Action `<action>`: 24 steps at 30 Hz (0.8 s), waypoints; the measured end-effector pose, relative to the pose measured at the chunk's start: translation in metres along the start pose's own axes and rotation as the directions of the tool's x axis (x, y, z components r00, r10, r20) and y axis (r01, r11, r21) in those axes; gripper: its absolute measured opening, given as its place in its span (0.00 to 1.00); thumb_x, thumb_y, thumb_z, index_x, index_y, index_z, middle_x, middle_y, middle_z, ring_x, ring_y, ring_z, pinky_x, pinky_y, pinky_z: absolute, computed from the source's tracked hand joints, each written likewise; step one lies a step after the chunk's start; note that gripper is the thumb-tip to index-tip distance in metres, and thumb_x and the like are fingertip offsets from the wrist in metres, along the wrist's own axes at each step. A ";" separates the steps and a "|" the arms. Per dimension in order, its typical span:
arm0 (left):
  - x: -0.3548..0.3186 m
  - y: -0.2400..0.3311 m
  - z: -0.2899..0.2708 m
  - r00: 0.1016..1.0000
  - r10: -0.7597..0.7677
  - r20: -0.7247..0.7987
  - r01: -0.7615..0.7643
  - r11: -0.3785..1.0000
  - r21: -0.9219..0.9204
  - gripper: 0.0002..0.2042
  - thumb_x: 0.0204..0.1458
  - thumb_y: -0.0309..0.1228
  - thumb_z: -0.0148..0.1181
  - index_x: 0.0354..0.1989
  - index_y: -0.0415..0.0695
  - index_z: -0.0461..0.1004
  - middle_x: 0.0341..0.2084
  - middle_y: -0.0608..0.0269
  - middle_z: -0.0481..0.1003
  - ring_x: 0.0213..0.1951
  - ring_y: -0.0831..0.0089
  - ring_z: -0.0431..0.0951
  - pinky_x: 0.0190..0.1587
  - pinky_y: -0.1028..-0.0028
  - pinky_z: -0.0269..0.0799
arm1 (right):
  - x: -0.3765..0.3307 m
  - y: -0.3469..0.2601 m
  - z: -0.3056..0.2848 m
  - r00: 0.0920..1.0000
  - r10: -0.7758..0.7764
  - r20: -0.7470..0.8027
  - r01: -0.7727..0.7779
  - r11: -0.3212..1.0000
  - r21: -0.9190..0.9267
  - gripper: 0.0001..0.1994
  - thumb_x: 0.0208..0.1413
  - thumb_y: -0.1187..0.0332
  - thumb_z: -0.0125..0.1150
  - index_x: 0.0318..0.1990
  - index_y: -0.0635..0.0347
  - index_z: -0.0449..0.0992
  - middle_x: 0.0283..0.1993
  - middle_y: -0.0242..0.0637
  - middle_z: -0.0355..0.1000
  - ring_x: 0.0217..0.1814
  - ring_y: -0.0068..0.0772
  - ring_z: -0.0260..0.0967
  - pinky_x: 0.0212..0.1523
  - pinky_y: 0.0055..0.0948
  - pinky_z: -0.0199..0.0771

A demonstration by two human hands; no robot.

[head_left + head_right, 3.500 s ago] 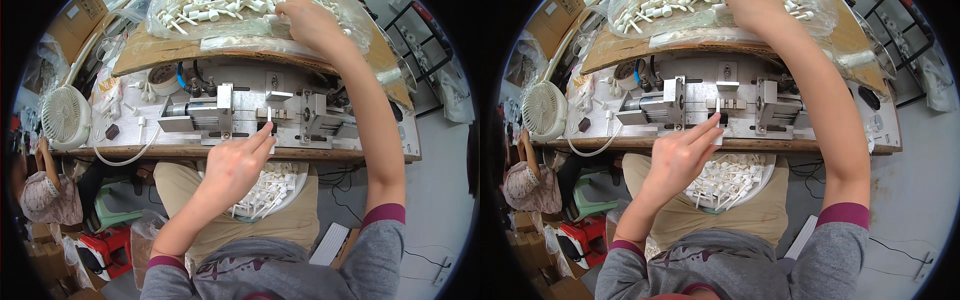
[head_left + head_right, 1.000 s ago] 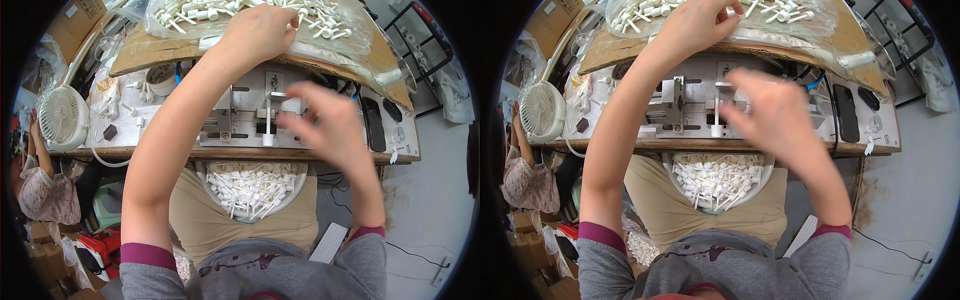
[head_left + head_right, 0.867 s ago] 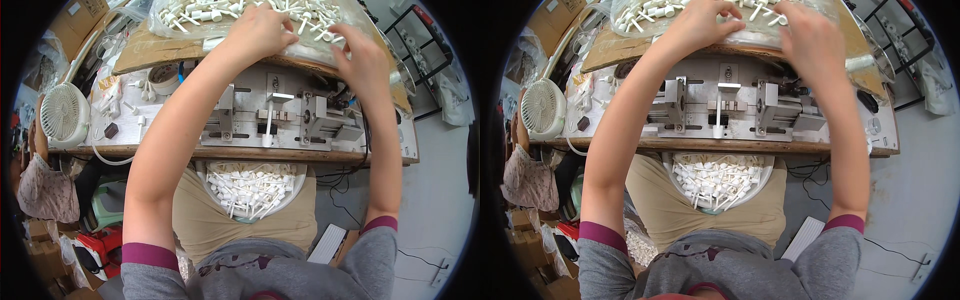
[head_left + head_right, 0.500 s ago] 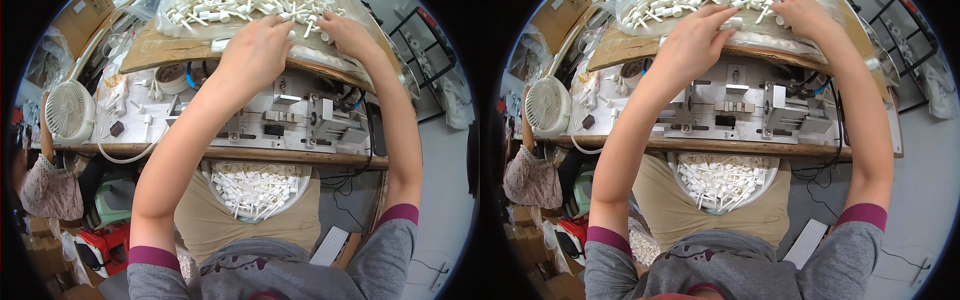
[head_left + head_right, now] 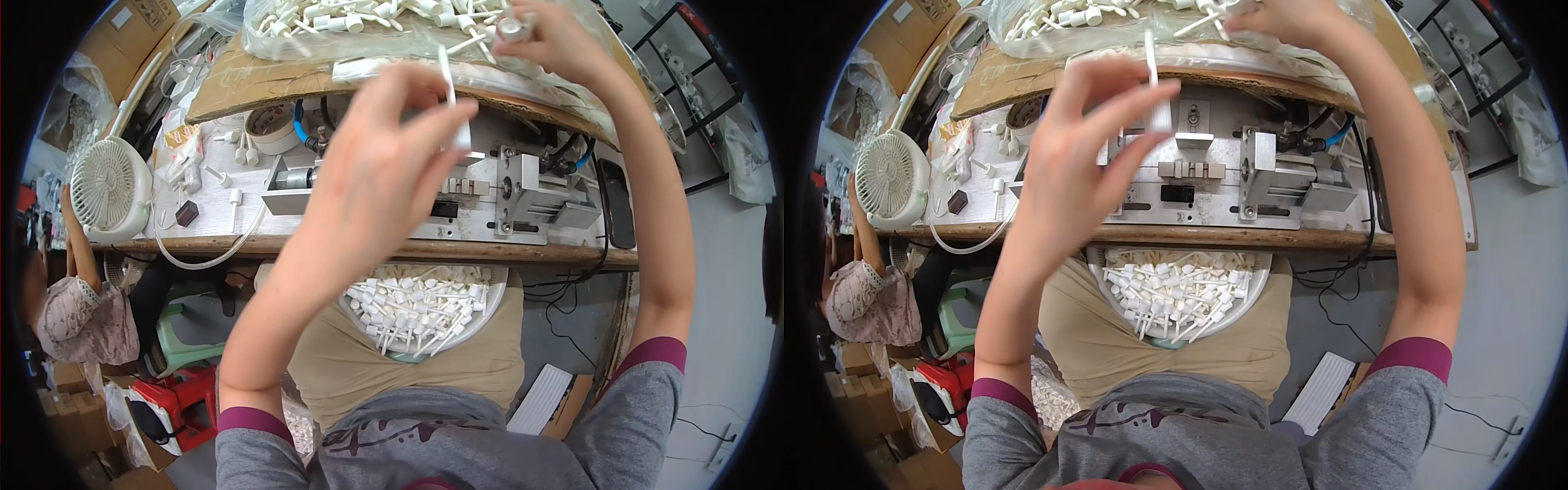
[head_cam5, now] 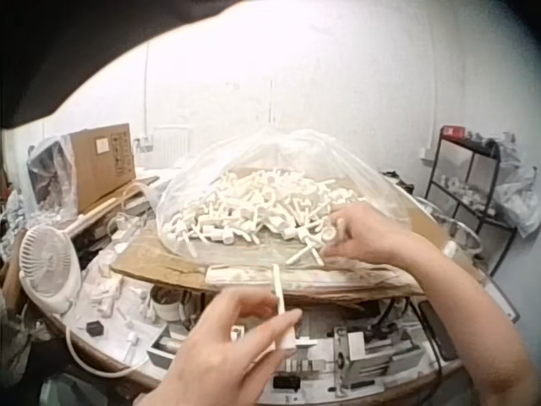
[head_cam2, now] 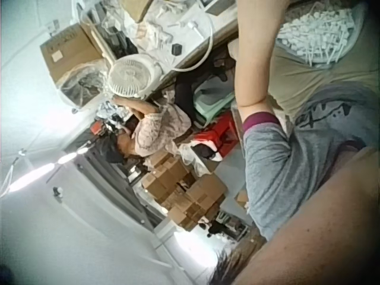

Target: The recorder uses a specialized workbench machine to press-fit or assemble small white plastic components.

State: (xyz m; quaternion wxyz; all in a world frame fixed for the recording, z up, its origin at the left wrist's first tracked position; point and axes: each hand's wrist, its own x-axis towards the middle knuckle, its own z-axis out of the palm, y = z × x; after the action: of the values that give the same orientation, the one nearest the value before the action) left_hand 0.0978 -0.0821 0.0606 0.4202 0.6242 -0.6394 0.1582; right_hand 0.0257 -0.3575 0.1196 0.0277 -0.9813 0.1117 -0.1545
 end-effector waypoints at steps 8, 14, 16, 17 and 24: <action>-0.081 0.024 0.023 0.984 -0.068 0.166 0.046 0.990 0.133 0.14 0.44 0.22 0.67 0.42 0.39 0.79 0.50 0.56 0.77 0.38 0.65 0.80 0.38 0.70 0.76 | -0.050 -0.031 0.009 0.881 0.257 -0.396 0.044 0.790 0.611 0.08 0.51 0.73 0.71 0.36 0.62 0.77 0.27 0.29 0.71 0.23 0.16 0.66 0.21 0.18 0.66; -0.081 0.015 0.037 0.963 -0.110 0.247 0.065 0.980 0.186 0.13 0.43 0.27 0.68 0.39 0.41 0.80 0.49 0.63 0.79 0.22 0.71 0.77 0.29 0.74 0.72 | -0.093 -0.076 0.003 0.826 0.375 -0.421 0.058 0.685 0.726 0.09 0.56 0.70 0.66 0.39 0.67 0.81 0.35 0.31 0.77 0.22 0.13 0.62 0.24 0.15 0.57; -0.080 0.016 0.037 0.955 -0.126 0.269 0.068 0.974 0.216 0.13 0.43 0.27 0.68 0.39 0.42 0.80 0.48 0.63 0.79 0.20 0.70 0.76 0.28 0.75 0.72 | -0.112 -0.085 0.001 0.860 0.406 -0.309 0.008 0.596 0.803 0.09 0.56 0.69 0.65 0.40 0.66 0.80 0.33 0.34 0.76 0.21 0.16 0.63 0.22 0.17 0.59; -0.080 0.016 0.037 0.950 -0.136 0.280 0.071 0.970 0.233 0.13 0.43 0.28 0.69 0.39 0.42 0.81 0.48 0.64 0.79 0.19 0.70 0.75 0.27 0.75 0.72 | -0.120 -0.085 0.002 0.871 0.422 -0.250 -0.032 0.556 0.831 0.08 0.56 0.69 0.65 0.39 0.65 0.80 0.29 0.33 0.75 0.19 0.18 0.64 0.21 0.19 0.60; -0.076 0.020 0.033 0.961 -0.159 0.225 0.133 0.983 0.124 0.16 0.41 0.28 0.70 0.41 0.43 0.81 0.48 0.62 0.79 0.24 0.70 0.78 0.30 0.74 0.75 | -0.156 -0.113 0.021 0.828 0.549 0.112 -0.228 0.149 0.962 0.09 0.57 0.68 0.65 0.39 0.66 0.79 0.25 0.31 0.73 0.17 0.15 0.62 0.16 0.14 0.57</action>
State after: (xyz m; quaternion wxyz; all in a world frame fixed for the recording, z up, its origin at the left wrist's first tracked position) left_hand 0.0578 -0.0524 -0.0082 0.3180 0.7057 -0.6273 0.0863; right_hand -0.0883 -0.2115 0.0636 0.6328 -0.6656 0.2504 -0.3063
